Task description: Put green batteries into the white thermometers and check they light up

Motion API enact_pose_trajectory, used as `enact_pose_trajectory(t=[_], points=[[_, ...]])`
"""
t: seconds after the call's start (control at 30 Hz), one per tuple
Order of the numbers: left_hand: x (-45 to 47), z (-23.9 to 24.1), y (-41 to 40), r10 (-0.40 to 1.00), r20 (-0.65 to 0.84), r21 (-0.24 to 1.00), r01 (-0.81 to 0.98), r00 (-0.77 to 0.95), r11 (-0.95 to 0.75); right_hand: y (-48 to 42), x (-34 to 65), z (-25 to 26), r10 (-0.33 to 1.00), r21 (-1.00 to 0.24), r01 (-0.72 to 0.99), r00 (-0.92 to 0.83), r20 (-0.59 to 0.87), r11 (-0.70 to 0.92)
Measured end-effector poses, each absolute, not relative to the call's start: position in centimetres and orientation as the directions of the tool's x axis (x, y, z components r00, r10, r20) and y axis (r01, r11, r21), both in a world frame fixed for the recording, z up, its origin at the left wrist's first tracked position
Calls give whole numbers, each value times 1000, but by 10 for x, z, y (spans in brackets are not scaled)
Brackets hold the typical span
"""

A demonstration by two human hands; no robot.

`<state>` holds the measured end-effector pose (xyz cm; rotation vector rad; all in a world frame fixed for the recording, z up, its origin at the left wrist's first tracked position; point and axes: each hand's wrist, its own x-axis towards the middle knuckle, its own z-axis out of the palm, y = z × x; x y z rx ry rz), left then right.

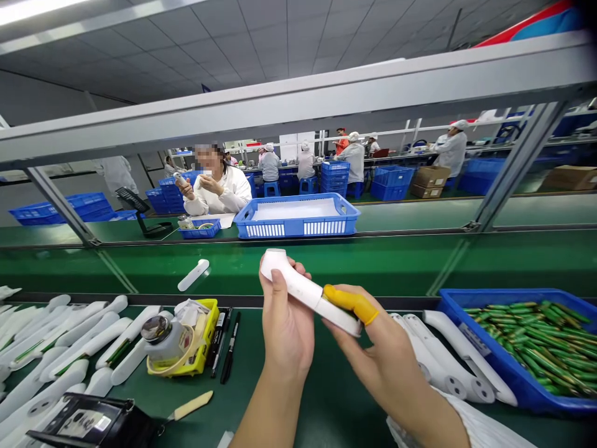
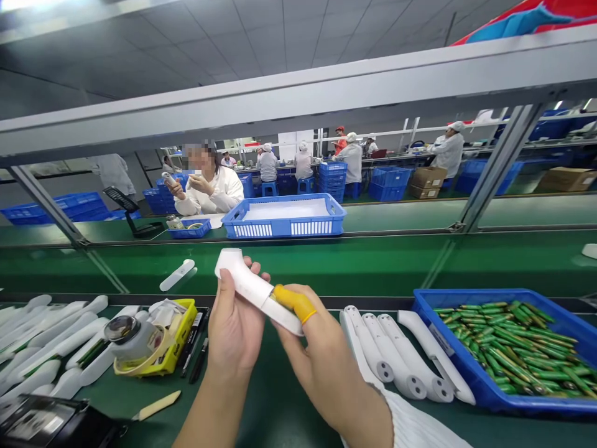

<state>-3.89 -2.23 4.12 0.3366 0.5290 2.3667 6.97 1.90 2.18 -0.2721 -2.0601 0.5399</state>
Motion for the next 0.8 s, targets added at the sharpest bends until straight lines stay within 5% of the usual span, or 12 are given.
enact_pose_trajectory(t=[0.1,0.27,0.43,0.63,0.8], points=[[-38,42,-22,717,256,498,-547,-648,-673,24,72,22,514,-575,-9,-437,738,818],[-35,44,-24,794,372,686,-434,-481,-584,28,83,34,708,-869,-138,-526,470,475],[-34,42,-27,694,404,731,-245,-596,-636,24,85,44,687,-942,-213,-644,336,260],[-49,35,-26,823,386,741,-391,-417,-546,25,84,45,557,-969,-237,-797,234,67],[-55,29,-22,751,543,687,-314,-376,-655,20,94,47,495,-983,-24,-862,112,181]])
